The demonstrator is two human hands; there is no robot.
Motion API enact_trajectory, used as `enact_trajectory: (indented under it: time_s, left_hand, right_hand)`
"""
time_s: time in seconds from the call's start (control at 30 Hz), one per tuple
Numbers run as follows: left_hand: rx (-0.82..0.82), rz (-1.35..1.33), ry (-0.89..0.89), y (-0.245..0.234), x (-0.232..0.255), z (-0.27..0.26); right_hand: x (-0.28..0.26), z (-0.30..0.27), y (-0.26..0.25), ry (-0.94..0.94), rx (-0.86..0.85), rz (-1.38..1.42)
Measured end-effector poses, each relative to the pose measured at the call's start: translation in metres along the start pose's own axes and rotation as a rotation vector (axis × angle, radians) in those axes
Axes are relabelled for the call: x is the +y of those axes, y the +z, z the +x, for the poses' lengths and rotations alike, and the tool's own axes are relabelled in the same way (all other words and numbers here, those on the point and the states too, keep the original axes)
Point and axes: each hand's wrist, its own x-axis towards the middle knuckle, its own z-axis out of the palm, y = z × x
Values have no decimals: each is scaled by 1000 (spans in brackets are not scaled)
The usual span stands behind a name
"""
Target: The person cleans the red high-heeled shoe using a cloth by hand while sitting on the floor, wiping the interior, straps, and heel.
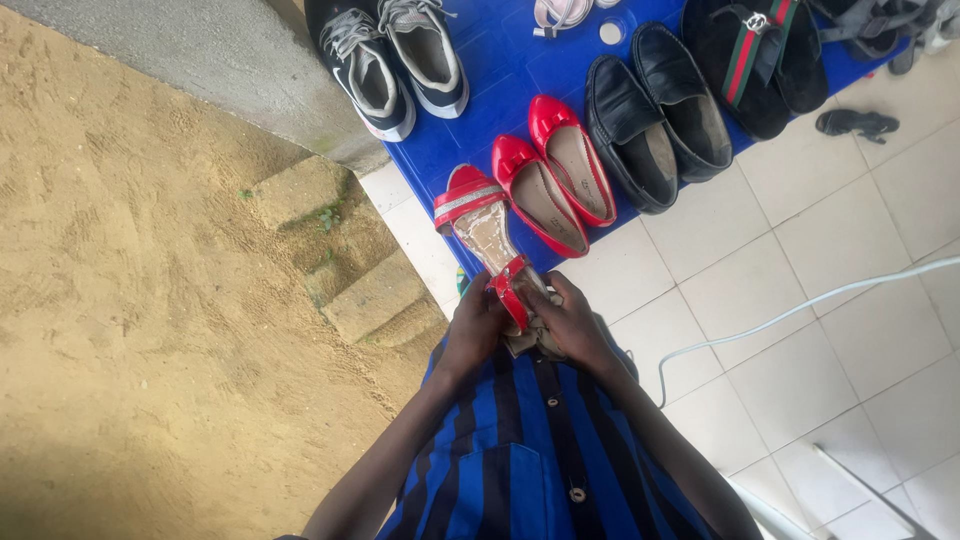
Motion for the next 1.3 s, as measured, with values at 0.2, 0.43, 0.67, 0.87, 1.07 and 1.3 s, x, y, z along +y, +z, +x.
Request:
enact_trajectory:
  time_s: [0.2,0.43,0.67,0.87,1.07,1.3]
  left_hand:
    - [50,-87,-9,13,23,-6]
    - [158,-104,101,22,33,-13]
    - [145,60,85,11,31,4]
    - [-93,-29,20,-34,10,52]
    - [-261,-101,-182,-83,16,92]
    - [-373,-174,-461,-104,-32,120]
  right_hand:
    - [-7,7,-13,103,-45,-63]
    - [-16,11,-18,-48,-108,119]
    - [-38,8,-12,-30,-69,320]
    - [-20,30,17,-23,93,248]
    - [2,59,85,-8,404,401]
    - [36,63,106,137,563,541]
